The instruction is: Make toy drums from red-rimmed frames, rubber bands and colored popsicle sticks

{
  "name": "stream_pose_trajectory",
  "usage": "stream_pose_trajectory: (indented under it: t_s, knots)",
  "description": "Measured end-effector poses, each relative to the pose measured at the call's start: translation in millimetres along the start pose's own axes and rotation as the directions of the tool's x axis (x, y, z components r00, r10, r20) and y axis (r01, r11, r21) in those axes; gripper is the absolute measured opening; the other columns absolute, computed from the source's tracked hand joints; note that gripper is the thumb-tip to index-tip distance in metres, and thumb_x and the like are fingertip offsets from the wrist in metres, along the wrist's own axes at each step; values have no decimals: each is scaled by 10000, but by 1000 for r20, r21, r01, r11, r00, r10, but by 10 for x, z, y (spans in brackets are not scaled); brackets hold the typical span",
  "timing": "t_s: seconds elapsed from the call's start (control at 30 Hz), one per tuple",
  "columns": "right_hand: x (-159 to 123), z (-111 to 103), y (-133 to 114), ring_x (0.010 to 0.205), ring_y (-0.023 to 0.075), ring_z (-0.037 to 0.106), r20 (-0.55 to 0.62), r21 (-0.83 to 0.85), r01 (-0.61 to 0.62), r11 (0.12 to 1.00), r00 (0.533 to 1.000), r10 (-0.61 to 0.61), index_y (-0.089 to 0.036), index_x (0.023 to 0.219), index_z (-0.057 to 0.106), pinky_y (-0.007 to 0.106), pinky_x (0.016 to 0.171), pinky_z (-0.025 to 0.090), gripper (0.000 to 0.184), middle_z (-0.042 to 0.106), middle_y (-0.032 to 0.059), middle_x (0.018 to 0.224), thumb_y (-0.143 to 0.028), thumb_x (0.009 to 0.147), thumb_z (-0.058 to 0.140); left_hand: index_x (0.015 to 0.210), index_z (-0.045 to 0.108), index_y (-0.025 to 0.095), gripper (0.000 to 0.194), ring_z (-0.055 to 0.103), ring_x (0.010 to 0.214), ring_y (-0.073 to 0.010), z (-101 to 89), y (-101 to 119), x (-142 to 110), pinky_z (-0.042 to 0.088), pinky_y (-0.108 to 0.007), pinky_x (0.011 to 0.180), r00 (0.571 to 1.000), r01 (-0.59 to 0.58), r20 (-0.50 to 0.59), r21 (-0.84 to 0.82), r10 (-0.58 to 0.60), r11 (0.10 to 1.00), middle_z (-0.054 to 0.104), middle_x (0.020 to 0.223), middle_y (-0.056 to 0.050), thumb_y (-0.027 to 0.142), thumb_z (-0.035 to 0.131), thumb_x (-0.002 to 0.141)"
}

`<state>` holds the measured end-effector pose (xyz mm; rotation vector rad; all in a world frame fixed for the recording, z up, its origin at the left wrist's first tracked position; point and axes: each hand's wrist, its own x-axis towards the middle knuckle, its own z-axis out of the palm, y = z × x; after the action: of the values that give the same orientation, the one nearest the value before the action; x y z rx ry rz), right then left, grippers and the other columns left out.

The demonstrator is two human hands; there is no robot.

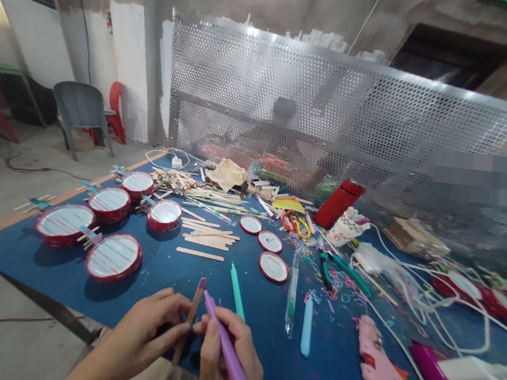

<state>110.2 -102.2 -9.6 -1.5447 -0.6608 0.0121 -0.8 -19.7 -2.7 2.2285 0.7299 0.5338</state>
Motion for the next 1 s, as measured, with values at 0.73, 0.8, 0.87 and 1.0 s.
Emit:
stream_pose_trajectory:
  t_s: [0.73,0.8,0.87,1.0]
  knots:
    - [-6,4,-32,615,133,680,34,-10,48,999,998,-48,-222,806,706,214,636,501,162,709,-28,632,-364,800,628,809,569,184,132,518,715,-179,0,-8,9,380,-249,641,1000,5,-1,-19,-5,1000,580,689,-1,216,511,923]
    - [-7,6,-24,599,131,679,21,-28,18,999,1000,-18,-215,810,701,215,628,500,174,711,-27,633,-373,810,628,810,568,184,134,519,721,-179,2,-16,12,380,-251,648,1000,3,-1,-24,-3,1000,585,700,-3,212,504,925]
    - [-12,5,-14,592,126,682,2,-26,-40,999,999,40,-206,828,692,205,607,497,209,713,-24,643,-404,823,624,813,569,186,132,519,724,-180,1,-18,13,377,-252,646,1000,9,-3,-26,-9,1000,590,708,-5,213,503,923]
    - [-23,-3,-4,621,111,682,7,-8,-21,1000,1000,21,-217,842,682,186,624,483,203,709,-40,642,-410,822,620,798,566,191,145,511,717,-181,1,-13,8,378,-258,649,1000,14,-5,-24,-14,1000,608,724,-13,212,493,921]
